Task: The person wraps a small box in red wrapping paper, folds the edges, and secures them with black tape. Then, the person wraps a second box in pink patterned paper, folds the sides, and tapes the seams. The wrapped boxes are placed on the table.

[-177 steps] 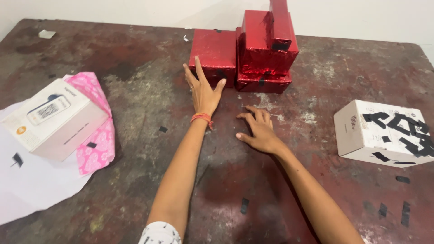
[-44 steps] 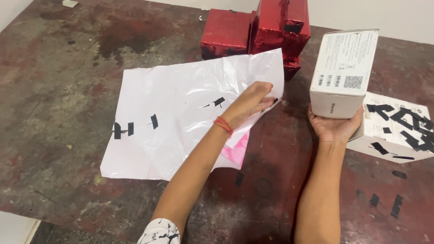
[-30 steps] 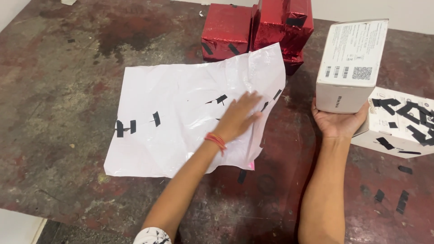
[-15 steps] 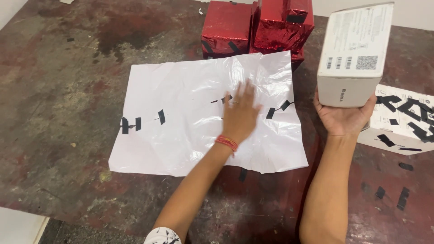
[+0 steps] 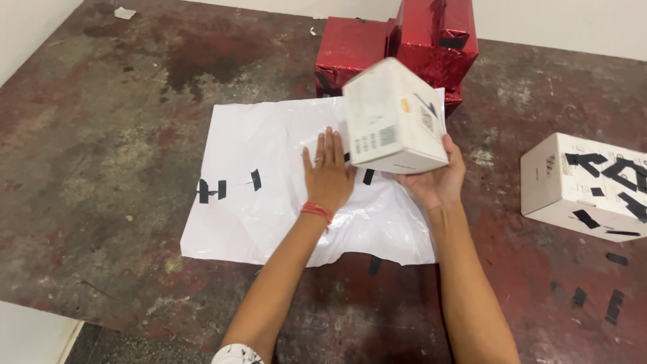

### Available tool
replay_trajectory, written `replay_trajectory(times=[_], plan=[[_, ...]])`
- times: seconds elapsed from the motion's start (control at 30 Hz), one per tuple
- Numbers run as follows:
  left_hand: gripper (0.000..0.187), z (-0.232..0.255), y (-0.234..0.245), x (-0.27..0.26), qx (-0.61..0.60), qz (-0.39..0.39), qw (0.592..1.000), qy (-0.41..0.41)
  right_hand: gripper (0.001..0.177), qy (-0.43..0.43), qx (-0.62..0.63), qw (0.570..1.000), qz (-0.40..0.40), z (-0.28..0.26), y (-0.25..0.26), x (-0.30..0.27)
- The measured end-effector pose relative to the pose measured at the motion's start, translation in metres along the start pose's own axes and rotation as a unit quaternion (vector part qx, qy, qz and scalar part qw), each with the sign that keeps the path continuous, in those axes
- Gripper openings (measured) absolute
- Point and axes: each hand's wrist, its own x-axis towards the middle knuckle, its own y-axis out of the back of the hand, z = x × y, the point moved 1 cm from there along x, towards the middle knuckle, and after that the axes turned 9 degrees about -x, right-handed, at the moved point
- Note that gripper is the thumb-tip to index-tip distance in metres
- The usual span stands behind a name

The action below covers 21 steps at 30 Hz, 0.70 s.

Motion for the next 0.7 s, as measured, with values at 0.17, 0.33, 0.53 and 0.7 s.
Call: replay_trajectory(times=[0.17,0.33,0.53,0.7], plan=[[0.078,-0.047,0.017,0.006,0.016,-0.026,0.999,0.017,0.063,0.011,0.077,0.997,0.002,-0.009,0.007,-0.004],[0.075,-0.095,0.039,0.001,0.035,-0.038,0.997,0.061,0.067,0.013,0.160,0.987,0.004,-0.016,0.002,-0.007],[0.080,-0.110,0.029,0.013,0.071,0.012,0.994,0.086,0.064,0.011,0.173,0.985,0.010,-0.019,-0.007,-0.009],[0.077,-0.028,-0.016,0.037,-0.020,0.047,0.998,-0.032,0.064,0.016,0.172,0.985,-0.006,-0.021,-0.011,-0.011]])
